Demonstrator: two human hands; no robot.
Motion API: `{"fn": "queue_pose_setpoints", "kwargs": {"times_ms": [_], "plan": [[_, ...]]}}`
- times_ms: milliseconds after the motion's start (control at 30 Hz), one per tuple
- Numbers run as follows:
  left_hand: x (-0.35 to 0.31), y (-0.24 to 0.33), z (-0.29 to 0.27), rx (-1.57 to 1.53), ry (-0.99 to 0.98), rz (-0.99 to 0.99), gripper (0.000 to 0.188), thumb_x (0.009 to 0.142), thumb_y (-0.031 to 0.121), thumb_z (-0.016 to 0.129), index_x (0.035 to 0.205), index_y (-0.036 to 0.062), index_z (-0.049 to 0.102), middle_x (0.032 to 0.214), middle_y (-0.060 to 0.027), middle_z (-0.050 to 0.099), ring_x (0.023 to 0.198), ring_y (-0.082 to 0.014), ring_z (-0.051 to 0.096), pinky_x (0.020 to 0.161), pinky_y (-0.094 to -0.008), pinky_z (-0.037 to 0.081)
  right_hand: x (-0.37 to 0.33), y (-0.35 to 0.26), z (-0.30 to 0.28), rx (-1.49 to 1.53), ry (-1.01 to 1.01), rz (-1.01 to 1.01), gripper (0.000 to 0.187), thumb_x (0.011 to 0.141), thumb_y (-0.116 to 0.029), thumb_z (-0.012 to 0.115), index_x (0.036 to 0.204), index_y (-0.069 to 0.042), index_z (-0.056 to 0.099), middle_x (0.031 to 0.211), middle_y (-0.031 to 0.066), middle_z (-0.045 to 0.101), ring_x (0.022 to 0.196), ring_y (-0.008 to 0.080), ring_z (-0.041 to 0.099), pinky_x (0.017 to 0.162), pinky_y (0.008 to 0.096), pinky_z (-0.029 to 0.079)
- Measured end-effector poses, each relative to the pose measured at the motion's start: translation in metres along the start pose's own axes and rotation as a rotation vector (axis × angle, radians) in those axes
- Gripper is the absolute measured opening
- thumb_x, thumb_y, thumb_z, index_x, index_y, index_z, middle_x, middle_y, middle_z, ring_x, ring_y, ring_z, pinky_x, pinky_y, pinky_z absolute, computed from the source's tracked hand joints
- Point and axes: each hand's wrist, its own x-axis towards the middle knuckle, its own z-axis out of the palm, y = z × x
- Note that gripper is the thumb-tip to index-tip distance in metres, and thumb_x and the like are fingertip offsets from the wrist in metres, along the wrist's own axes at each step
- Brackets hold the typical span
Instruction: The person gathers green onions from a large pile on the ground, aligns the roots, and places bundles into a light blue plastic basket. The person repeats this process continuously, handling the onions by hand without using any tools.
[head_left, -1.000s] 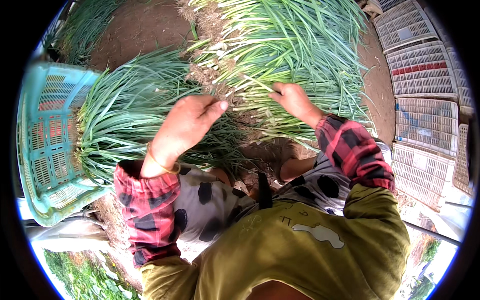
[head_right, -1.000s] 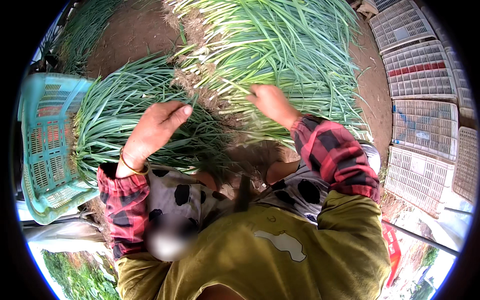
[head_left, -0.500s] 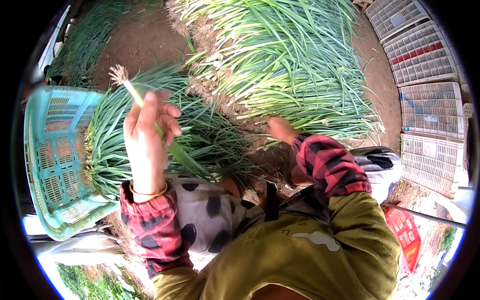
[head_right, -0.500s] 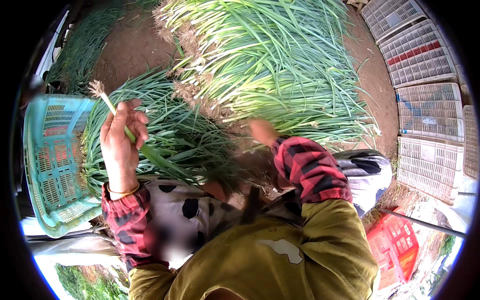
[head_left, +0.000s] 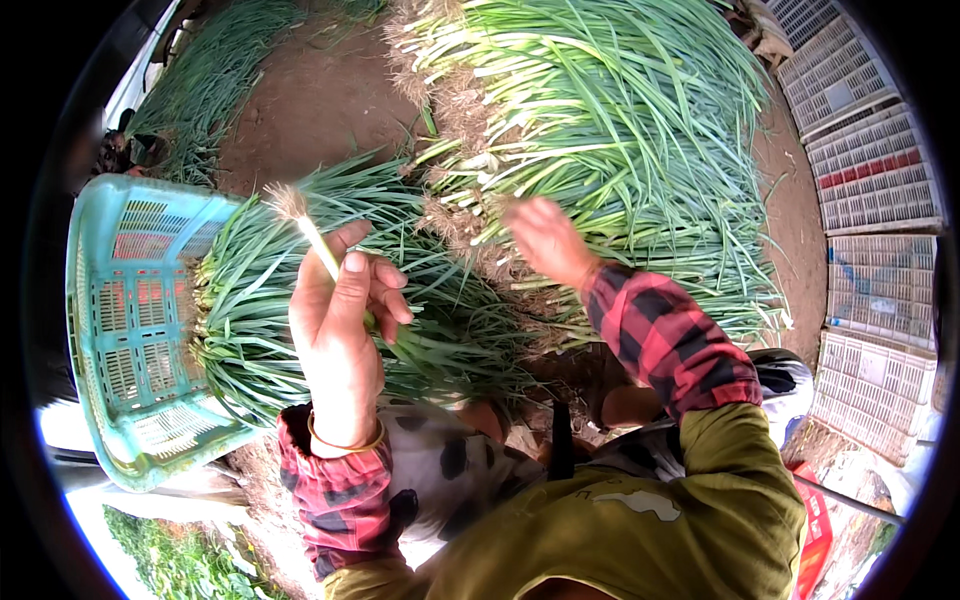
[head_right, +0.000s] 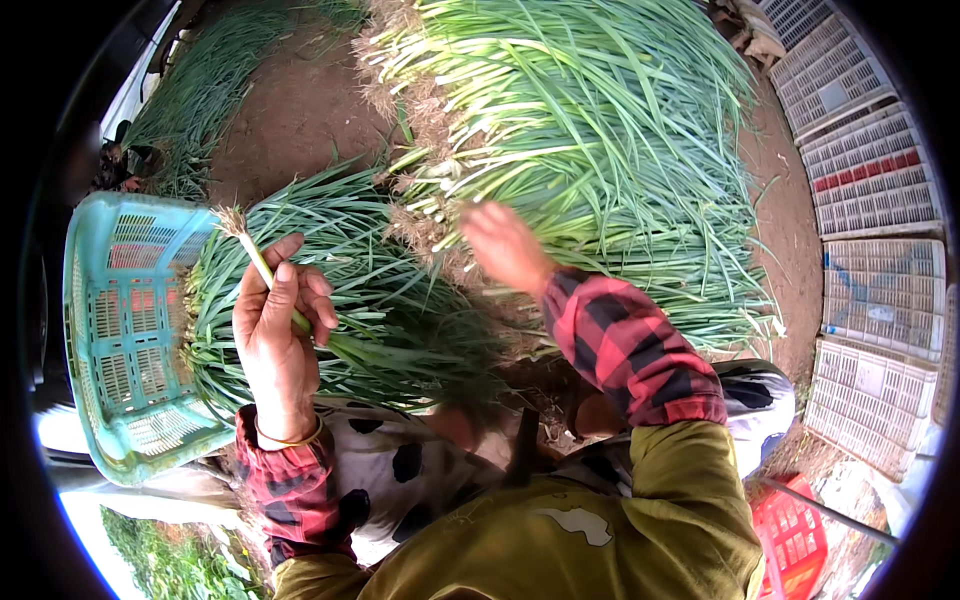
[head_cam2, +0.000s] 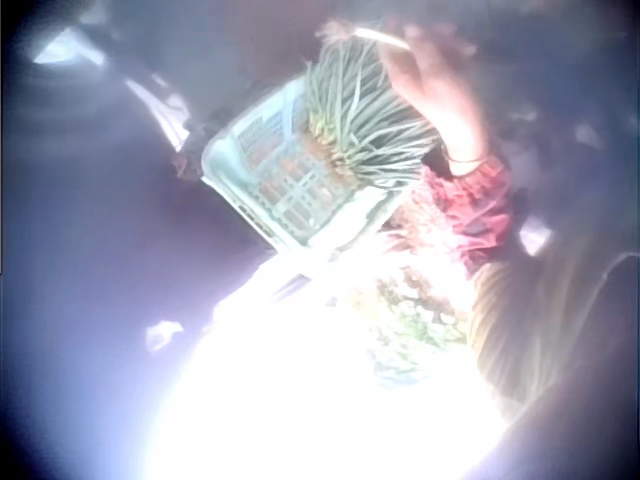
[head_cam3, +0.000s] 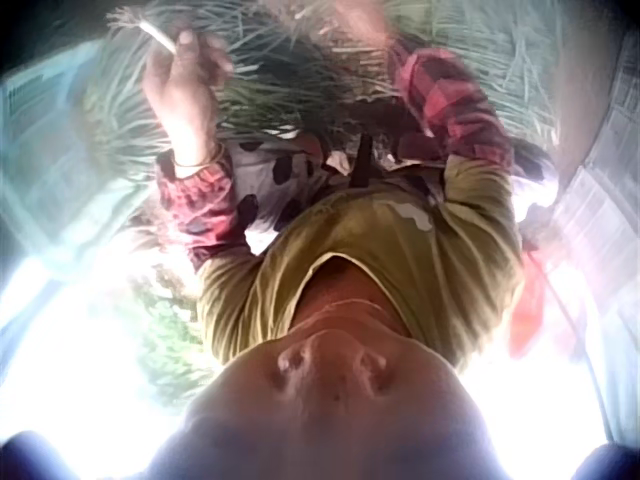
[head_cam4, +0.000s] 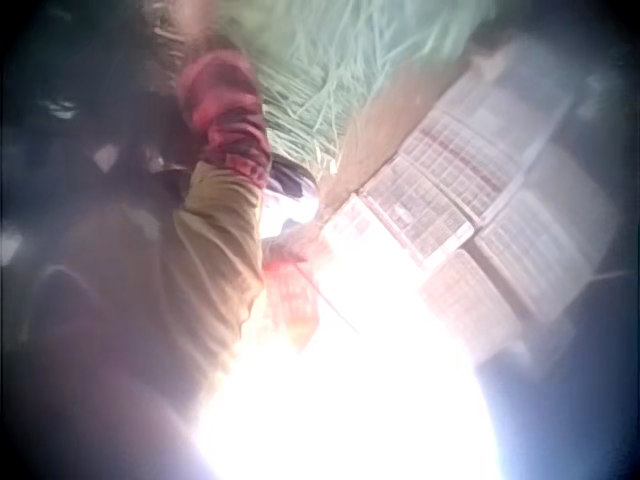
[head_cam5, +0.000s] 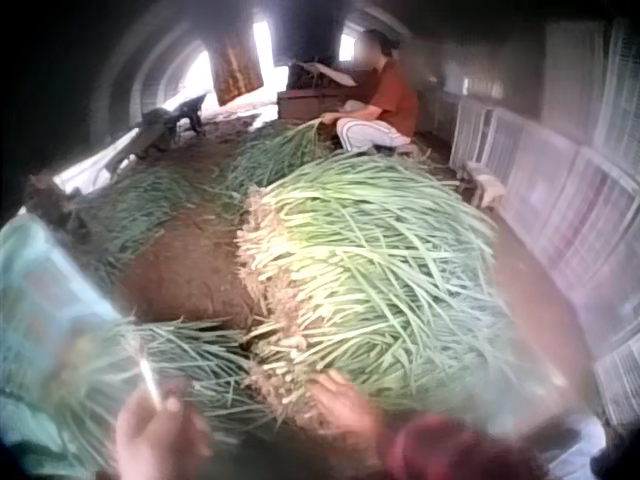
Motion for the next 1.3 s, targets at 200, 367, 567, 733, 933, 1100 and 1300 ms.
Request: {"fn": "queue_pose_setpoints", "kwargs": {"times_ms": [200,367,567,733,933,1100,1300], "plan": [[0.006,0.001,0.003,-0.027,-0.027,-0.019,0.026,0.098,0.018,0.051,0.117,0.0015,0.056,0.076,-0.0053,0.061,0.055,-0.0094,0.055,0.044,-0.0189,0.037,0.041,0.082,-0.013,0.047,-0.299,0.197,0.021,0.082,-0.023,0.064,0.097,-0.008,0.065,0.095,0.0122,0.064,0.096,0.0328,0.058,0.083,0.0425,0.046],[0.012,-0.011,-0.008,-0.063,-0.143,-0.163,0.043,0.094,0.040,0.058,0.078,0.0004,0.067,0.058,-0.0016,0.055,0.050,-0.0075,0.045,0.050,-0.0212,0.032,0.030,0.064,-0.034,0.294,0.029,0.374,0.022,0.084,-0.020,0.066,0.098,-0.003,0.065,0.089,0.0176,0.066,0.083,0.0359,0.062,0.073,0.0419,0.048],[0.004,-0.007,0.008,-0.174,-0.111,-0.100,0.024,0.094,0.022,0.059,0.091,-0.0009,0.065,0.063,0.0005,0.054,0.056,-0.0079,0.045,0.054,-0.0215,0.036,0.026,0.041,-0.040,0.189,-0.303,0.153,0.046,0.076,0.005,0.058,0.121,-0.003,0.060,0.126,0.0145,0.058,0.119,0.0301,0.052,0.101,0.0381,0.041],[-0.004,0.006,0.003,-0.508,-0.162,-0.277,0.029,0.095,0.026,0.056,0.094,-0.0027,0.061,0.055,0.0006,0.043,0.047,-0.0107,0.038,0.046,-0.0249,0.032,0.106,0.020,-0.068,0.158,-0.105,0.229,0.052,0.076,-0.005,0.062,0.126,0.001,0.053,0.134,0.0183,0.049,0.124,0.0332,0.047,0.106,0.0372,0.038],[0.004,-0.002,-0.013,-0.485,-0.098,-0.289,0.032,0.096,0.028,0.053,0.096,-0.0027,0.059,0.056,-0.0012,0.043,0.048,-0.0121,0.038,0.045,-0.0260,0.031,0.240,0.095,-0.119,-0.511,-0.030,0.156,0.107,0.061,-0.032,0.084,0.144,0.000,0.025,0.148,0.0259,0.026,0.140,0.0385,0.022,0.116,0.0461,0.016],[0.017,-0.012,-0.026,-0.448,-0.016,-0.288,0.032,0.096,0.028,0.053,0.095,-0.0029,0.060,0.057,-0.0029,0.046,0.048,-0.0137,0.040,0.046,-0.0271,0.033,0.275,0.185,-0.163,-0.521,-0.434,0.602,0.138,0.046,-0.043,0.090,0.149,-0.001,0.008,0.151,0.0294,0.016,0.143,0.0399,0.012,0.115,0.0533,0.008],[0.034,-0.011,-0.027,-0.401,0.016,-0.285,0.033,0.096,0.029,0.053,0.095,-0.0031,0.060,0.058,-0.0039,0.048,0.048,-0.0144,0.042,0.046,-0.0276,0.035,0.233,0.202,-0.162,-0.539,-0.506,0.441,0.132,0.046,-0.030,0.087,0.149,-0.002,0.009,0.137,0.0298,0.038,0.129,0.0420,0.036,0.109,0.0530,0.023]]}}
